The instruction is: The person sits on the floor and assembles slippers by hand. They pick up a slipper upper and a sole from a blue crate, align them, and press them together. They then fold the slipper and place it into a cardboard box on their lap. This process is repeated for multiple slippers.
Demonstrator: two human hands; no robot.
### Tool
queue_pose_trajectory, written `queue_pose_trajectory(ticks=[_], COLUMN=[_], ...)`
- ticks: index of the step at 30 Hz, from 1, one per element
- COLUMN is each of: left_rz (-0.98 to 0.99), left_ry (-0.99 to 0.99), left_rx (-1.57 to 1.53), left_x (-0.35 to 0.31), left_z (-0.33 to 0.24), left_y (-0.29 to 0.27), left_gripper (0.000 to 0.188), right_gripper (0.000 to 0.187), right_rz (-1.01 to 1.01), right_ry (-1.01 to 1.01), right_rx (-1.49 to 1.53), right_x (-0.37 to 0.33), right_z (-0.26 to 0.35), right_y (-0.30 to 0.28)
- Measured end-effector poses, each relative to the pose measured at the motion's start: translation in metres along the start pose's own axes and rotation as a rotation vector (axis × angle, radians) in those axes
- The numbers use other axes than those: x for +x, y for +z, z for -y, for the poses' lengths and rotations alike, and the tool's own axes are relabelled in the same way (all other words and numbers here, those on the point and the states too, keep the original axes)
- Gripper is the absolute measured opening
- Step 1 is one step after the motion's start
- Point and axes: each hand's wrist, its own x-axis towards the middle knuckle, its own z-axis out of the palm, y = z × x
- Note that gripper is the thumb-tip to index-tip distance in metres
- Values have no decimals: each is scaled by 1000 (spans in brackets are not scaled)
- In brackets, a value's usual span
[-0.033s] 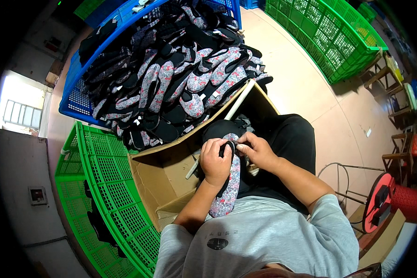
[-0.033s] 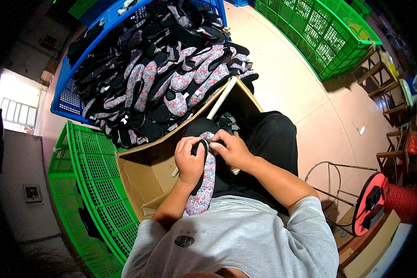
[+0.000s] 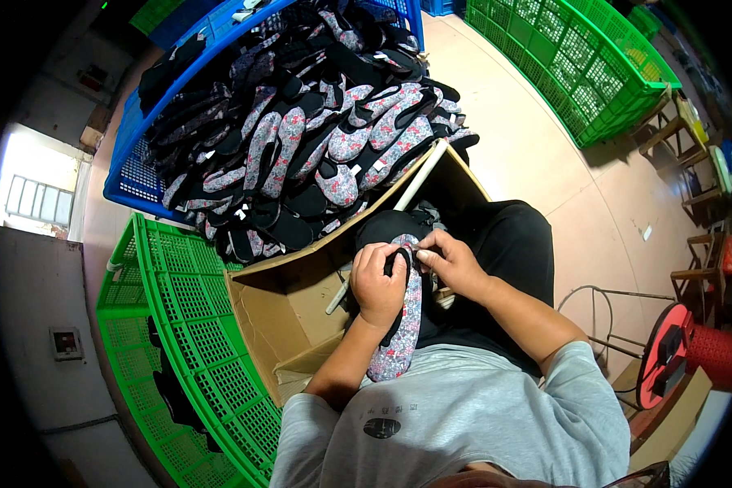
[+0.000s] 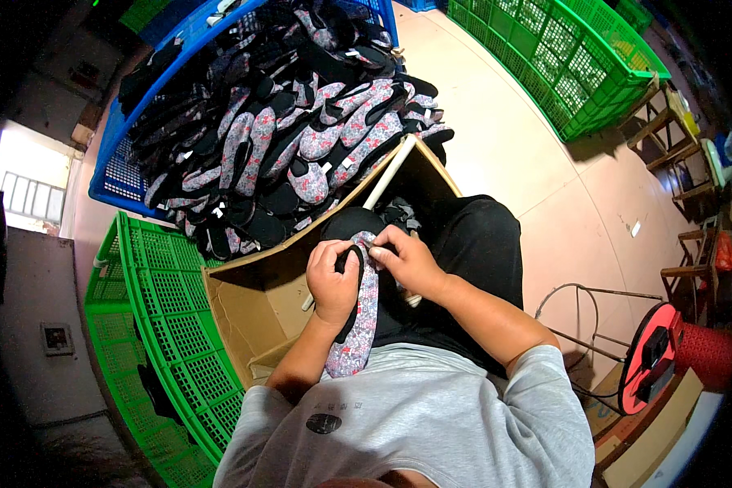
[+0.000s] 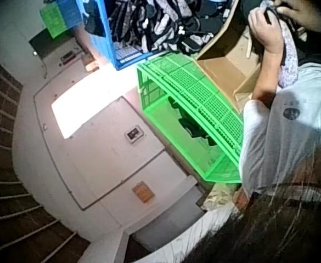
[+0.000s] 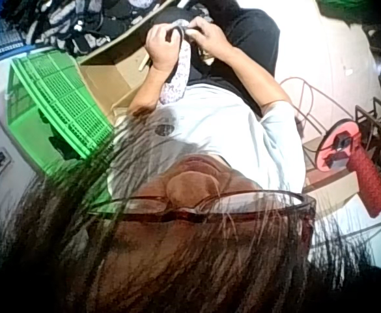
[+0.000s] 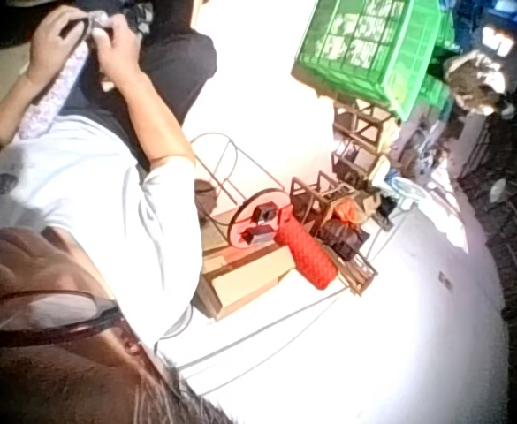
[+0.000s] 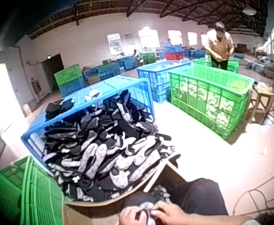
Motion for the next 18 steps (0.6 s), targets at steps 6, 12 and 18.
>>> queue_pose_trajectory(ticks=[6,12,18], left_rz=[-31,-37,-24], left_ry=[-104,-99,-64], left_rx=[-91,-95,-77], left_x=[-5,-7,-7], left_z=[9,12,12], left_y=[3,5,5], left_gripper=[13,12,12], right_gripper=[13,24,22], right_rz=[-27,79,36], right_ry=[-16,-184,-229], right_rx=[226,-136,-331], right_x=[2,-4,-5], right_z=[-4,0,6], right_y=[-3,0,2])
